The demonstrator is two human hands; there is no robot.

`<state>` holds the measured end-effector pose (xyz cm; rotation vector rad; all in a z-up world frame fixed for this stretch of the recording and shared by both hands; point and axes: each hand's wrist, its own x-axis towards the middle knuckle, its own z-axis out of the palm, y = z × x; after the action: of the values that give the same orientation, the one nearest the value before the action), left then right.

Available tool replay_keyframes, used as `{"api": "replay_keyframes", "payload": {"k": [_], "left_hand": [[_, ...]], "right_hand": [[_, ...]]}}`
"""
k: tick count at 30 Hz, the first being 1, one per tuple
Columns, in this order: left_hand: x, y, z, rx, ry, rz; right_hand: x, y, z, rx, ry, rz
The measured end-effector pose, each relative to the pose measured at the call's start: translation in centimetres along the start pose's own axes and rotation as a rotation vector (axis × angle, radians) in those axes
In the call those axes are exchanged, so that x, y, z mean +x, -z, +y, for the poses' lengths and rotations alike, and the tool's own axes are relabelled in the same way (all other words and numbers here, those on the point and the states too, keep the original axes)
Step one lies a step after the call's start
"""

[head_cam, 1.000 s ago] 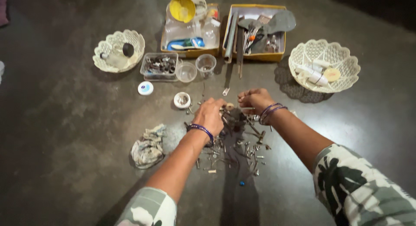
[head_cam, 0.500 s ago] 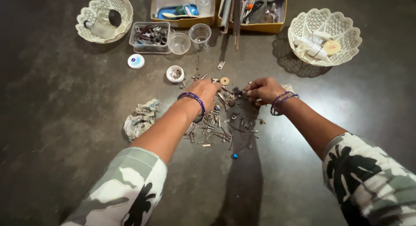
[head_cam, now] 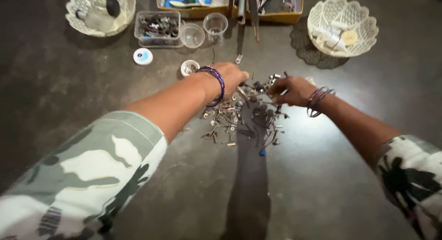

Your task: The person sits on the floor and sorts a pile of small metal hardware parts by hand. They pick up individual items, examine them, and place them into a clear plastic container or a small white bowl. The person continues this repetitive sorting process throughout the clip.

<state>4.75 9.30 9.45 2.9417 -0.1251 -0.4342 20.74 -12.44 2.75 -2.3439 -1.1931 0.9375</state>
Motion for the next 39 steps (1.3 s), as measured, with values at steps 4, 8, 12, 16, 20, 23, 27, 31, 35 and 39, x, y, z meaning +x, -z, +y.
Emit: {"api": "replay_keyframes", "payload": {"k": [4, 8, 12, 16, 20, 23, 27, 31, 35, 39], "left_hand": [[-0.8, -4.8, -0.3, -0.16, -0.098, 0.079], [-0.4, -9.1, 0.2, -0.256, -0.192, 0.165], [0.3, -10.0, 1.1, -0.231, -0.196, 0.118], [0.8, -10.6, 1.6, -0.255, -0.232, 0.149], [1.2, -10.6, 1.9, -0.257, -0.21, 0.055], [0.7, -10.5, 1.4, -0.293, -0.226, 0.073], [0.2, -10.7, 0.1, -0.317, -0.192, 0.076], [0.3, -12.6, -1.1, -0.339, -0.228, 0.081], [1.4, -13.5, -0.3, -0.326, -0.278, 0.088], [1.3, -13.4, 0.2, -0.5, -0.231, 0.107]], "right_hand": [[-1.6, -1.3, -0.1, -0.062, 0.123, 0.125], [-3.5, -5.4, -1.1, -0.117, 0.093, 0.045], [-5.2, -8.8, -4.6, -0.172, -0.214, -0.05], [-7.2, -9.8, -9.4, -0.447, -0.353, -0.147], [-8.0, -9.8, -11.3, -0.58, -0.447, -0.265], [-8.0, -10.7, -10.3, -0.574, -0.449, -0.25], [-7.6, -12.7, -8.4, -0.519, -0.425, -0.134], [-7.9, -13.9, -7.0, -0.407, -0.369, -0.043], [-7.7, -13.8, -6.0, -0.235, -0.281, 0.136], [-7.0, -13.9, -6.3, 0.488, -0.476, 0.262]]}}
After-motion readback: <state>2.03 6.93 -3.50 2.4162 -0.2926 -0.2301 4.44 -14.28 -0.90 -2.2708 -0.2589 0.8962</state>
